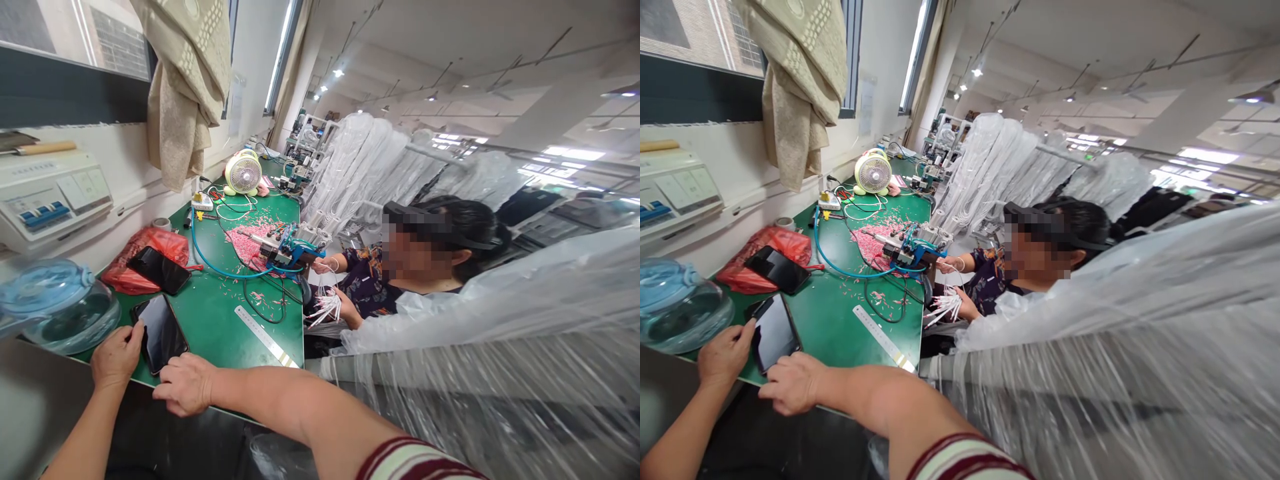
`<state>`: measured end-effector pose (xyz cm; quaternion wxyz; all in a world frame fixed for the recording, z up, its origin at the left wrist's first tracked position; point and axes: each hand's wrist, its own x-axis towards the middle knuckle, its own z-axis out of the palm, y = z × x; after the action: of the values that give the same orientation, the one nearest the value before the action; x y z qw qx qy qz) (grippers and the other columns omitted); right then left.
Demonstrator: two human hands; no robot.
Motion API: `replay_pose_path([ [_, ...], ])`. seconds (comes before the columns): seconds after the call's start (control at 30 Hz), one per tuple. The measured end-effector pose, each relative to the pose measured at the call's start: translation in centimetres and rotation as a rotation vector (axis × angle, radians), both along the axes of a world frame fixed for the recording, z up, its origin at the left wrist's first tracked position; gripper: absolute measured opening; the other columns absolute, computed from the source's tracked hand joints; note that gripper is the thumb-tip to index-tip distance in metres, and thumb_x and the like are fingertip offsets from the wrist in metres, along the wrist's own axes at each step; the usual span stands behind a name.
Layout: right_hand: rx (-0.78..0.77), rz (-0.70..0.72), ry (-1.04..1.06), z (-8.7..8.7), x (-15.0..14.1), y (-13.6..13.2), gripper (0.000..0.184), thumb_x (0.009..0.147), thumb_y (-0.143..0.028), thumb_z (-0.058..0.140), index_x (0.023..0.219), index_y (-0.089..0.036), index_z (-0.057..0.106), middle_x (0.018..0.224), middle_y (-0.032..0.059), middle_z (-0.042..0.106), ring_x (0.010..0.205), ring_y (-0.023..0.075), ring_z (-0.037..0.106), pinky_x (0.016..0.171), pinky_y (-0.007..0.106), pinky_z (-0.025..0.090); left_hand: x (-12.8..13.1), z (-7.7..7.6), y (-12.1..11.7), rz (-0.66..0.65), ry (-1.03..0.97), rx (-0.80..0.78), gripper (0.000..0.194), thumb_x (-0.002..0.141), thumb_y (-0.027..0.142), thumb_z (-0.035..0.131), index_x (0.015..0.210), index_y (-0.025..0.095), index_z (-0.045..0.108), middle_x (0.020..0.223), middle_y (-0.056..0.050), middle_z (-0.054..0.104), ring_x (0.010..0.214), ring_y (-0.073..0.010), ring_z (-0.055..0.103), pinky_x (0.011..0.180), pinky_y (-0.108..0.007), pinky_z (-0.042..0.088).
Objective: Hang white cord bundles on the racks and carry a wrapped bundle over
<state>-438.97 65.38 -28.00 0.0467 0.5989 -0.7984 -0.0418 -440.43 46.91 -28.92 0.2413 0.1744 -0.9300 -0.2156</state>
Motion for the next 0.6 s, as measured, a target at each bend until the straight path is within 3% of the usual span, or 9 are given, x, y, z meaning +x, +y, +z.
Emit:
replay_pose_path([
  [0.6, -0.013, -0.006, 0.004, -0.36, -0.04, 0.06, 0.027, 0.086, -0.034, 0.044, 0.106, -0.023, 0.058, 0.098, 0.0005, 0.054, 0.086, 0.0161, 0.044, 0.067, 0.030, 0.036, 0.10, -0.14, 0.00, 0.015, 0.045, 0.041, 0.045, 0.080, 0.052, 0.032, 0.057, 0.016, 0.045, 0.065, -0.004, 0.048, 0.058, -0.0116, 0.031, 0.056, -0.024, 0.019],
])
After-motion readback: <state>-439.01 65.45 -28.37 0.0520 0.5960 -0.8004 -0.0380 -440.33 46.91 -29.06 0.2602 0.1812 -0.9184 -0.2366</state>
